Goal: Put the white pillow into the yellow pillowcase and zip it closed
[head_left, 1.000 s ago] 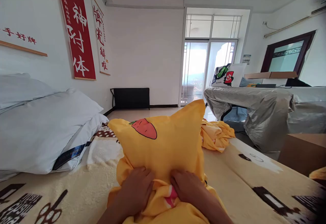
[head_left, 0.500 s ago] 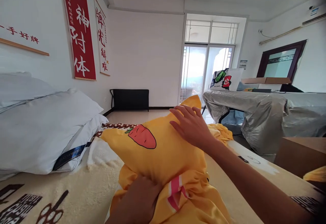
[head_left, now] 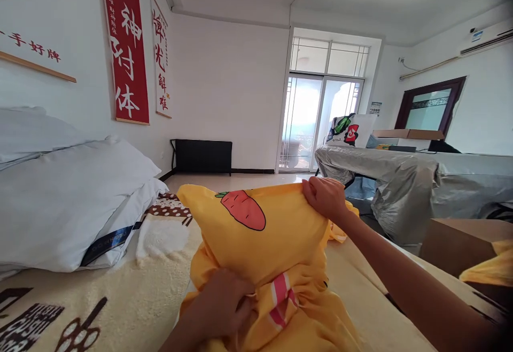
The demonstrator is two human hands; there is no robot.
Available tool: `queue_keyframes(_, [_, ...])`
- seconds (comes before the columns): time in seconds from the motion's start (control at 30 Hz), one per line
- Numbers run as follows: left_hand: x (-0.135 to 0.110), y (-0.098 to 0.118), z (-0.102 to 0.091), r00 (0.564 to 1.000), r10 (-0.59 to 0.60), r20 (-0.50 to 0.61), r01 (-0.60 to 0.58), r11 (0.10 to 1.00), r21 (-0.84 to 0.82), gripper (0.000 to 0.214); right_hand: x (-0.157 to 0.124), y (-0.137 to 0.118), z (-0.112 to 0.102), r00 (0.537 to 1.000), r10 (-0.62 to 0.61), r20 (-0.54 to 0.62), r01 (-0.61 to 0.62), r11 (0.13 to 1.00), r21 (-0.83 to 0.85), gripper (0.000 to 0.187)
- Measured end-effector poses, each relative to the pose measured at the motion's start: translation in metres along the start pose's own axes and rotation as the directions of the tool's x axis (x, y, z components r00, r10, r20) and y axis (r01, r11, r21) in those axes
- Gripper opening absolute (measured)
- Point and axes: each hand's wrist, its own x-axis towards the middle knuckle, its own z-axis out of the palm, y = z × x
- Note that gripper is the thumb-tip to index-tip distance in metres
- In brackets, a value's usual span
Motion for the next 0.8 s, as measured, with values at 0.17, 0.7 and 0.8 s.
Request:
queue_keyframes(0.17, [0.005,-0.017,-0.001,0.995,-0.095,0.018,0.096,0.987,-0.129,0.019,0.001,-0.013,-0.010,0.864,-0.105,0.493,-0.118,0.909,0.400,0.046])
queue_keyframes(0.7, [0.037,-0.037,-0.151,0.647,0.101,-0.756,0.113,0.967,0.227,0.047,-0.040,-0.027,-0.041,0.798,-0.531,-0.284,0.563,0.825,0.039,0.024])
queue_keyframes(0.8, [0.059,-0.053,-0.157,0.872,-0.011,-0.489,0.134,0.967,0.218,0.045,-0.041,-0.022,-0.048,0.701,-0.598,-0.389,0.625,0.778,-0.068,0.010])
